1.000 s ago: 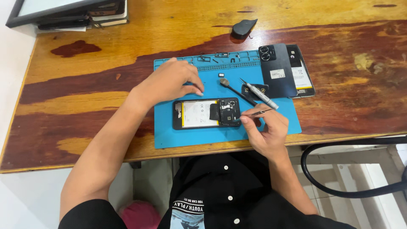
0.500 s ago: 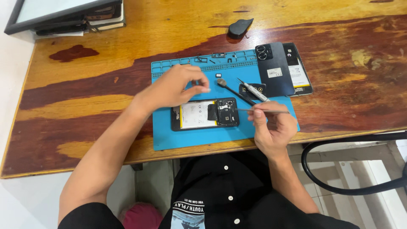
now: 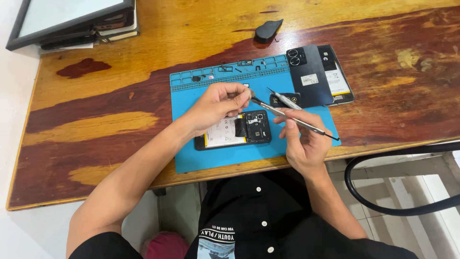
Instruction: The person repairs a disassembled smartphone on a blue mat, using tweezers and a screwdriver to remove and reposition small internal components and screws, transferring parts between the phone and the mat while working through the device's internals.
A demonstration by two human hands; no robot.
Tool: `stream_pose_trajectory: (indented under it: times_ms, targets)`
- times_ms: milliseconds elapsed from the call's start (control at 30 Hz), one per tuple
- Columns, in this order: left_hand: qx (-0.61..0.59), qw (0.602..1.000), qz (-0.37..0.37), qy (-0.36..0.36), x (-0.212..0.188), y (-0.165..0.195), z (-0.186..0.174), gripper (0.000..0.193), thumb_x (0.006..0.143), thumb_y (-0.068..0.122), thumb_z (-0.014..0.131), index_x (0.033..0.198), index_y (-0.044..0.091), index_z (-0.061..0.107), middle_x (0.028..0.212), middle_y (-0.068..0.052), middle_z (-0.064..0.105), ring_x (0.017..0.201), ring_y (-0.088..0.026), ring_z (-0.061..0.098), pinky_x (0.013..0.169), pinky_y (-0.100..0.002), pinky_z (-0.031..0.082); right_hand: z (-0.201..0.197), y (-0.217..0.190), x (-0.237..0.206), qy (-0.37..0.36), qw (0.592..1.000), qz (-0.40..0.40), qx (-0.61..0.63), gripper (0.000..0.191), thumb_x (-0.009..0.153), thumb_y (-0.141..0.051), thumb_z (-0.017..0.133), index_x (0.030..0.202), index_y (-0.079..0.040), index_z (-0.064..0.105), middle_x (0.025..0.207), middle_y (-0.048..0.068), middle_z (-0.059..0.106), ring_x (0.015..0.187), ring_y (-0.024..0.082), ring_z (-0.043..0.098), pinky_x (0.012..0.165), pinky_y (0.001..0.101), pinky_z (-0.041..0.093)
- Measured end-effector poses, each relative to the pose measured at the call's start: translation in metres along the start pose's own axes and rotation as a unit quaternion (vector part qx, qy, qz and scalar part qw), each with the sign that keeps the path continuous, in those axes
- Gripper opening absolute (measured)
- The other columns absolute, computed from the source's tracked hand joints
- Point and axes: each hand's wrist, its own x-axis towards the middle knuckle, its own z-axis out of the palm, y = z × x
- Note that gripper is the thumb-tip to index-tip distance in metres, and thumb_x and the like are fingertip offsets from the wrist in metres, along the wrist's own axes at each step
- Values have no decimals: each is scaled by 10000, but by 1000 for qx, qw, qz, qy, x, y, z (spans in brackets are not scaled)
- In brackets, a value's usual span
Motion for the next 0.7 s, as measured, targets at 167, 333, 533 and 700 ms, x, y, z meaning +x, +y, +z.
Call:
stream_pose_trajectory:
  times_ms: [167, 333, 533, 700]
  targets:
    - [14, 1000, 11, -3, -1, 1, 3, 253, 1035, 263, 649, 1056, 15, 688, 838, 33, 589, 665, -37, 437, 600, -196, 378, 0, -1, 1, -6, 1000, 5, 1, 156, 1081, 31, 579, 1236, 42, 571, 1205, 217, 698, 968, 217, 742, 677, 261, 602]
    - [11, 1000, 12, -3, 0, 2, 3, 253, 1033, 265, 649, 1061, 16, 688, 840, 32, 594, 664, -37, 438, 604, -196, 382, 0, -2, 2, -5, 1000, 5, 3, 155, 1080, 28, 580, 1234, 39, 573, 1198, 216, 701, 964, 215, 745, 670, 258, 599]
    - [13, 1000, 12, 2, -1, 4, 3, 252, 1033, 267, 646, 1064, 21, 690, 843, 32, 598, 679, -36, 446, 609, -194, 389, -1, -3, 3, -12, 1000, -2, 8, 153, 1085, 21, 575, 1237, 36, 564, 1208, 223, 702, 963, 212, 745, 663, 252, 592]
    - [32, 999, 12, 6, -2, 5, 5, 251, 1035, 276, 646, 1053, 30, 692, 853, 32, 608, 684, -35, 455, 615, -193, 401, -1, -2, 2, -6, 1000, -2, 7, 151, 1088, 14, 572, 1237, 39, 562, 1209, 225, 700, 962, 216, 748, 655, 252, 591]
